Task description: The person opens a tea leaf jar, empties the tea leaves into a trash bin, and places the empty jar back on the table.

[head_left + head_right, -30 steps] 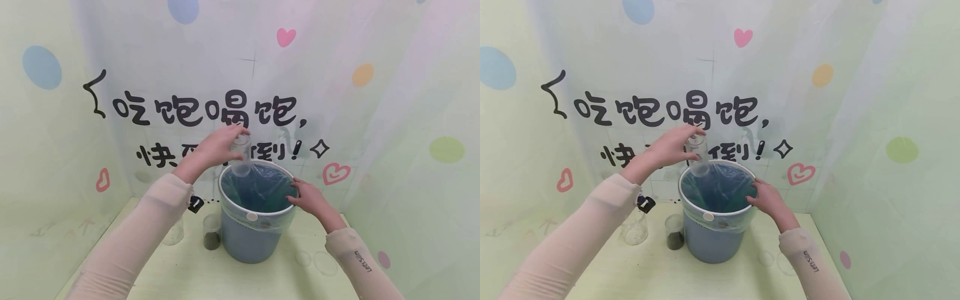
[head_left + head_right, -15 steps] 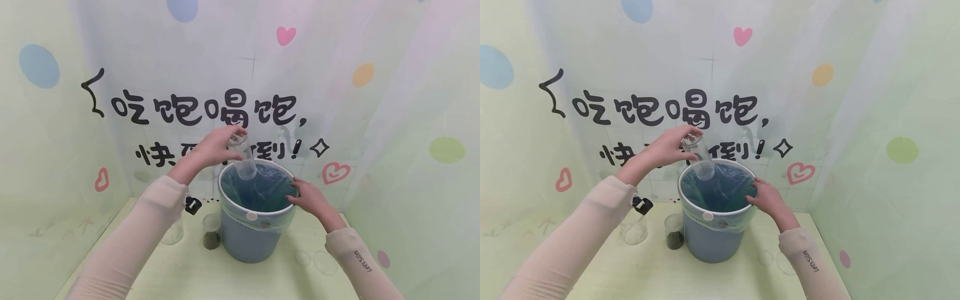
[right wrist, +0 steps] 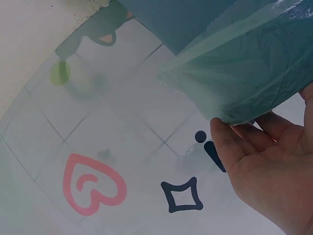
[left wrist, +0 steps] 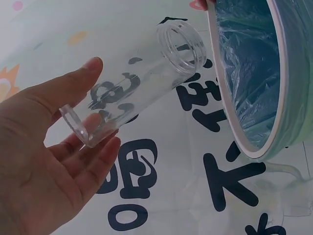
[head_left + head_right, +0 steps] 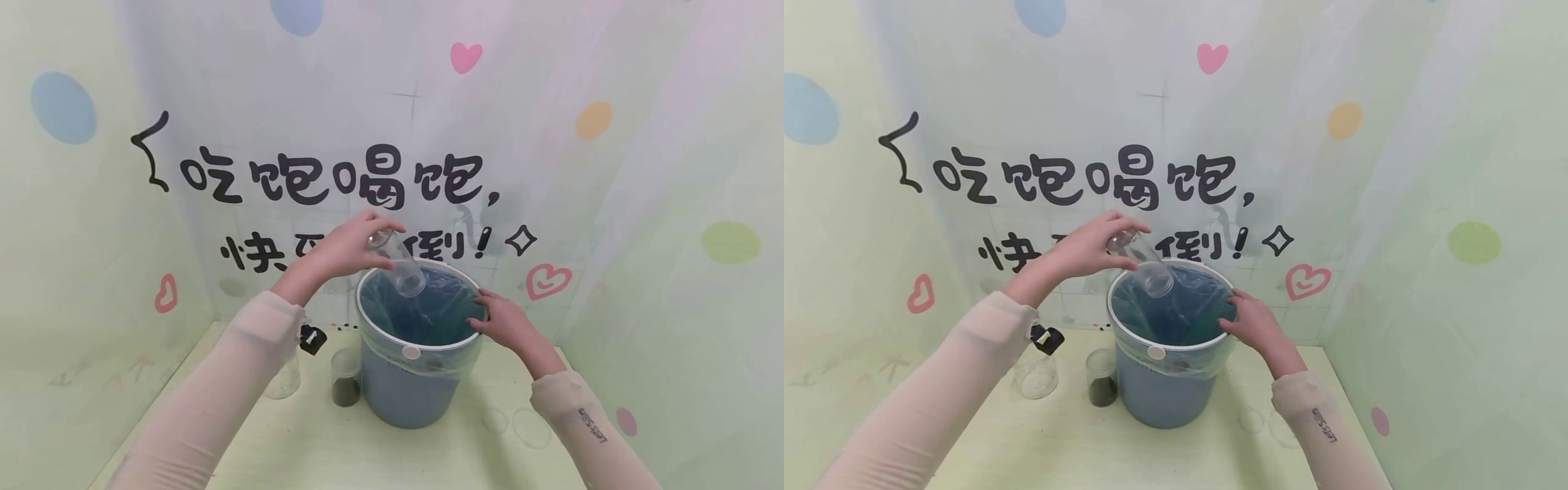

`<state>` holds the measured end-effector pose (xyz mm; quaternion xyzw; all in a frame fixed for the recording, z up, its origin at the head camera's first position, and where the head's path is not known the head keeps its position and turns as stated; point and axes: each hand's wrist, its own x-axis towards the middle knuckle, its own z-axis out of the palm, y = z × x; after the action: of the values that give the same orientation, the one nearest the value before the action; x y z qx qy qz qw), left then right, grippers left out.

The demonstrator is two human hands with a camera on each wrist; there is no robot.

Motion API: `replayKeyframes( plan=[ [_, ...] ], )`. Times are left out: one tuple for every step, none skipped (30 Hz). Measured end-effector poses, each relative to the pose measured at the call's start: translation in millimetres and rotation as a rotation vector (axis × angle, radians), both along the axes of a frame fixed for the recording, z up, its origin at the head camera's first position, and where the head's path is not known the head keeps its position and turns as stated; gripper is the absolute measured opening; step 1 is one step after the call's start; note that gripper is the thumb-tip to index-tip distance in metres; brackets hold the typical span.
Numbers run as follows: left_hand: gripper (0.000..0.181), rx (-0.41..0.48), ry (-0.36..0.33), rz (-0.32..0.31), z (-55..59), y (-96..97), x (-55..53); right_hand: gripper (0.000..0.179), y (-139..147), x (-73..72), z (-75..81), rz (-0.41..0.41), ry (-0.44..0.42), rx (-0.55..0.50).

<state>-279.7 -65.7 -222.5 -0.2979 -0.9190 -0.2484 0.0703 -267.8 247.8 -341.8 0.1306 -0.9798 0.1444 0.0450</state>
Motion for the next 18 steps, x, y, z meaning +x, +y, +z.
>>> replayKeyframes(
  plan=[
    [0.064,0.020,-0.002,0.007,-1.4,-1.1,-0.8,0.052,-0.1,-0.2,0.0,0.002,-0.001,0.000],
    [0.061,0.039,-0.002,0.010,-3.0,-2.2,-1.6,0.052,-0.1,-0.3,-0.1,0.003,-0.001,0.001],
    [0.060,0.062,-0.004,0.011,-4.4,-3.4,-2.4,0.052,-0.2,-0.4,-0.1,0.004,0.000,0.002],
    [0.059,0.083,-0.005,0.012,-5.7,-4.6,-3.1,0.052,-0.1,-0.4,-0.2,0.004,0.000,0.002],
    [0.058,0.102,-0.006,0.014,-7.1,-5.8,-3.7,0.051,-0.1,-0.4,-0.4,0.003,0.001,0.002],
    [0.058,0.120,-0.008,0.019,-8.2,-7.1,-4.1,0.051,-0.1,-0.3,-0.5,0.002,0.002,0.003],
    [0.057,0.138,-0.012,0.025,-9.5,-8.4,-4.7,0.051,-0.2,-0.2,-0.6,0.002,0.003,0.003],
    [0.057,0.158,-0.018,0.032,-10.6,-9.7,-5.1,0.051,-0.1,-0.2,-0.7,0.003,0.004,0.003],
    [0.057,0.179,-0.028,0.039,-11.8,-11.2,-5.5,0.051,-0.1,-0.2,-0.8,0.004,0.005,0.002],
    [0.056,0.200,-0.041,0.050,-12.9,-12.7,-6.0,0.051,-0.1,-0.2,-1.0,0.004,0.005,0.001],
    [0.056,0.220,-0.052,0.064,-14.1,-14.1,-6.5,0.051,0.0,-0.3,-1.1,0.004,0.005,0.000],
    [0.056,0.248,-0.072,0.077,-15.1,-15.5,-7.1,0.051,0.1,-0.4,-1.2,0.004,0.003,0.000],
    [0.056,0.274,-0.091,0.090,-16.0,-17.1,-7.4,0.051,0.1,-0.4,-1.3,0.003,0.001,-0.001],
    [0.056,0.296,-0.108,0.106,-16.9,-18.8,-7.7,0.051,0.0,-0.5,-1.3,0.003,-0.001,-0.001],
    [0.056,0.318,-0.124,0.124,-18.0,-20.6,-8.2,0.051,-0.2,-0.6,-1.3,0.002,-0.003,-0.002],
    [0.056,0.336,-0.136,0.141,-18.8,-22.4,-8.4,0.051,-0.5,-0.6,-1.2,0.000,-0.005,-0.004],
    [0.057,0.354,-0.146,0.154,-19.6,-24.2,-8.6,0.051,-0.8,-0.6,-1.0,0.000,-0.007,-0.004],
    [0.057,0.375,-0.161,0.163,-20.4,-26.1,-8.8,0.051,-1.1,-0.7,-1.0,-0.001,-0.008,-0.004]
  ],
)
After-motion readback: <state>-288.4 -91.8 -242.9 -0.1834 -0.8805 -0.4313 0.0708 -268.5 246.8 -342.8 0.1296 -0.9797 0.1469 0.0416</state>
